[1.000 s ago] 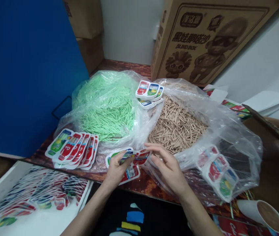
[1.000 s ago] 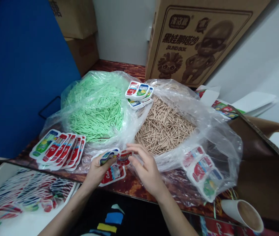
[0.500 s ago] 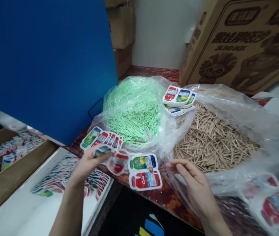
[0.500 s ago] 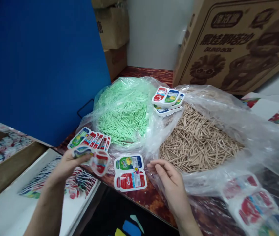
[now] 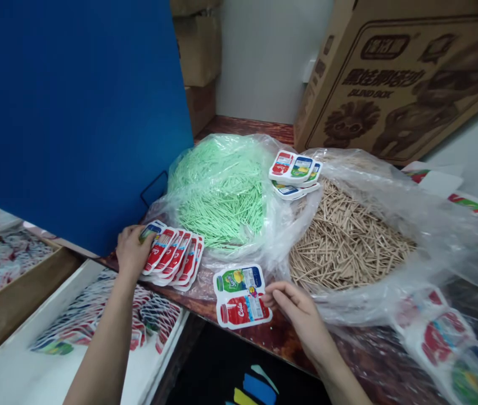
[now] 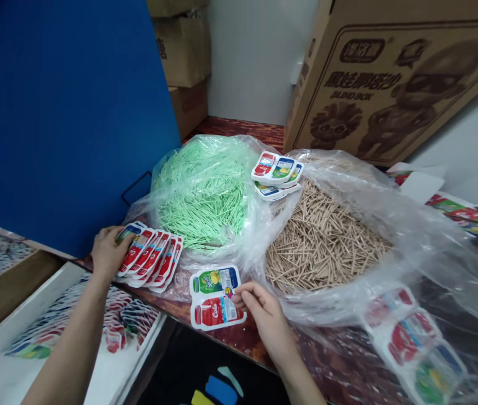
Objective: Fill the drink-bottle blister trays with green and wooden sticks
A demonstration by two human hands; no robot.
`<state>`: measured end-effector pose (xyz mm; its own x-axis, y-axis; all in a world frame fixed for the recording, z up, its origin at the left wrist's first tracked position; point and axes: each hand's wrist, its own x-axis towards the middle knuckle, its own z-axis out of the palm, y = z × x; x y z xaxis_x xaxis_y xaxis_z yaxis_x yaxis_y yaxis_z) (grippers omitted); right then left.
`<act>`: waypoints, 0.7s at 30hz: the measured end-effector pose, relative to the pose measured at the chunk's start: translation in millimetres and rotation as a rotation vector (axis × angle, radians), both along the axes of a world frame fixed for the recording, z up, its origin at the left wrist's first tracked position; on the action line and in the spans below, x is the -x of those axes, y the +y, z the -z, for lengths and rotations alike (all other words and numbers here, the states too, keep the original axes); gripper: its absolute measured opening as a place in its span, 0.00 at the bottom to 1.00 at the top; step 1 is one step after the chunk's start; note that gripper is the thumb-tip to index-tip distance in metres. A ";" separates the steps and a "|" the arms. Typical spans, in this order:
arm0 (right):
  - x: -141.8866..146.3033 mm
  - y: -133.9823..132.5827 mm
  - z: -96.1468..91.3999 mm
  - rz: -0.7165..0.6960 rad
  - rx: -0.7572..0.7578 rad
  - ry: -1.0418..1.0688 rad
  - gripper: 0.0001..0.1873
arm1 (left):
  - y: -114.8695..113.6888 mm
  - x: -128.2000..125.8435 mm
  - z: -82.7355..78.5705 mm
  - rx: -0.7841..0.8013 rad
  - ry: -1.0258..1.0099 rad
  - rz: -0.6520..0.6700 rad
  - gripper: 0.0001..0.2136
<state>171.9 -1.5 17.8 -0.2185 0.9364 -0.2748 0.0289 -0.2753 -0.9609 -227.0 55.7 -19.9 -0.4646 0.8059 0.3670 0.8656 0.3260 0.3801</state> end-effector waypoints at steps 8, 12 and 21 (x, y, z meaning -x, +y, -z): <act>-1.0 4.9 18.1 -0.044 -0.209 -0.332 0.13 | -13.3 -18.6 -18.0 -0.124 0.024 0.072 0.17; 3.8 9.9 23.8 -0.048 -0.293 -0.464 0.12 | -32.1 -100.8 -23.0 -0.227 0.000 0.395 0.08; -4.3 7.7 23.6 -0.069 -0.308 -0.451 0.11 | -36.0 -197.3 12.8 0.033 -0.093 0.730 0.05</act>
<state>176.2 6.2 -5.7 -0.2060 0.9760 -0.0707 0.4645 0.0339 -0.8849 -29.7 19.7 -32.7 0.1667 0.9318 0.3224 0.8310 -0.3088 0.4628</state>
